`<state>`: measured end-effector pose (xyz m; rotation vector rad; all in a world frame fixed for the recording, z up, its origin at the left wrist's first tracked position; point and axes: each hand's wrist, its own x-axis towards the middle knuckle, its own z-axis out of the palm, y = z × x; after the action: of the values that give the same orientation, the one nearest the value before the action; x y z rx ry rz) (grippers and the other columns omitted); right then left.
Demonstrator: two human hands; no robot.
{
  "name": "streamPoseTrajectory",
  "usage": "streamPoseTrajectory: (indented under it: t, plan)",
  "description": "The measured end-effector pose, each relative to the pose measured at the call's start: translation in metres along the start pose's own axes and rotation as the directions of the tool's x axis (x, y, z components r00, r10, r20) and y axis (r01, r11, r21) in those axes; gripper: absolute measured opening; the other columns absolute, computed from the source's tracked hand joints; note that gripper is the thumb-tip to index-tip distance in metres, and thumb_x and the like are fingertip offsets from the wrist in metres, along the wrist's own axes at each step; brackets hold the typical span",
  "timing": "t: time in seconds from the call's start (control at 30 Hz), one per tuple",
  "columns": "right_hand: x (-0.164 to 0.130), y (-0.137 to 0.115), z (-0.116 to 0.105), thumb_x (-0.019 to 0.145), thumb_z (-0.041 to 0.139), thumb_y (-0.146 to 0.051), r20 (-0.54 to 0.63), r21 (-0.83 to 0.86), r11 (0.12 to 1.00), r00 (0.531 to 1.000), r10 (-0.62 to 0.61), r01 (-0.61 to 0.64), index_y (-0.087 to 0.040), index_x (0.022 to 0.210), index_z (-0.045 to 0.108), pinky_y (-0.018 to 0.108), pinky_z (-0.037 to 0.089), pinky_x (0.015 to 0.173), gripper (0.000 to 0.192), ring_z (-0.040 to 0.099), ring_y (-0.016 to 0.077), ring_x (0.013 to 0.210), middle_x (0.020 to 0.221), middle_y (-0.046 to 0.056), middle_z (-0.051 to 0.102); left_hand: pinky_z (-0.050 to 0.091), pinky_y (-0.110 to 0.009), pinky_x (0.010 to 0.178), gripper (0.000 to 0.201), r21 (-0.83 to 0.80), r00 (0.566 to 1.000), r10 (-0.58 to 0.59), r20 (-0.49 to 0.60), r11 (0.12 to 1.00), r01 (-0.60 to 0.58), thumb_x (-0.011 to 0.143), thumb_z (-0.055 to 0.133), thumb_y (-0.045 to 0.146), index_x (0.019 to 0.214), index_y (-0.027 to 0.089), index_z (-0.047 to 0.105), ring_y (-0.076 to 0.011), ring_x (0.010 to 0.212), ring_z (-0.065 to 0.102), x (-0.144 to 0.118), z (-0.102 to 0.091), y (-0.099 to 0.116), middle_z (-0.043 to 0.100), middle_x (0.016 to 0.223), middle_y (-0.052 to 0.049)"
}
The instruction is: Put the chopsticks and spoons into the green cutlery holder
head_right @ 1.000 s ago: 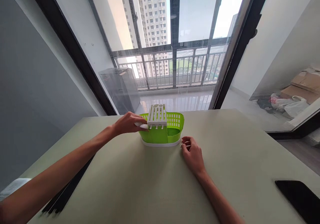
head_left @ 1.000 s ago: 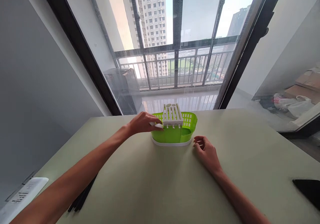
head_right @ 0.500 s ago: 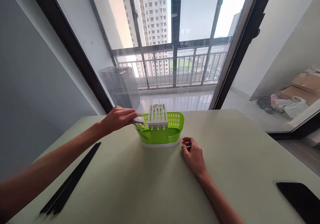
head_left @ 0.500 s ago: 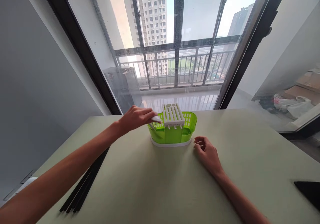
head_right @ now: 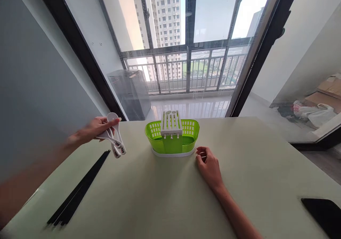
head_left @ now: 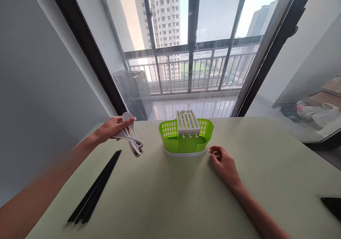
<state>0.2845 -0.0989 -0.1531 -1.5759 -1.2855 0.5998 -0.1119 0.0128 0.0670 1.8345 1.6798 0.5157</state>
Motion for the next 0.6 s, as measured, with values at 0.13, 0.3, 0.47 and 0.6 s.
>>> streamPoseTrajectory:
  t: [0.13,0.3,0.47,0.6]
  plan:
    - [-0.001,0.001,-0.001,0.083,0.05,-0.037,0.008,-0.018,1.0,1.0,0.0,0.0,-0.021,0.101,0.061,0.033,0.053,0.072,0.027,0.066,0.0195,0.076,0.097,0.006,0.072,0.033,-0.024,0.035,0.064,0.194,0.944,-0.149,0.293,0.976,0.094,0.072,0.061,0.082,0.08,0.019,0.066,-0.0158,0.046,0.057,-0.012,0.009,-0.045,0.071,0.069,-0.003]
    - [-0.002,0.001,-0.001,0.081,0.051,-0.037,0.006,-0.026,0.999,0.999,0.032,-0.032,-0.021,0.101,0.062,0.032,0.052,0.073,0.027,0.067,0.0193,0.077,0.098,0.005,0.072,0.042,-0.024,0.048,0.06,0.273,0.906,-0.08,0.415,0.961,-0.04,0.072,0.063,0.079,0.074,0.019,0.067,-0.0192,0.061,0.063,-0.021,0.025,-0.078,0.069,0.069,-0.002]
    - [-0.002,0.001,-0.001,0.08,0.052,-0.037,0.002,-0.031,0.999,0.999,0.038,-0.038,-0.021,0.102,0.062,0.033,0.052,0.074,0.029,0.067,0.0199,0.079,0.097,0.005,0.073,0.043,-0.023,0.056,0.053,0.267,0.874,0.005,0.486,0.951,-0.154,0.078,0.062,0.072,0.076,0.02,0.07,-0.0181,0.065,0.061,-0.022,0.029,-0.095,0.068,0.071,-0.001]
    - [-0.001,0.001,0.0,0.08,0.051,-0.037,0.002,-0.024,0.999,0.999,0.041,-0.041,-0.021,0.102,0.061,0.033,0.052,0.074,0.028,0.067,0.0197,0.079,0.098,0.005,0.072,0.041,-0.023,0.056,0.054,0.296,0.875,0.03,0.483,0.935,-0.195,0.08,0.059,0.072,0.077,0.02,0.071,-0.0168,0.063,0.058,-0.021,0.031,-0.101,0.066,0.069,-0.001]
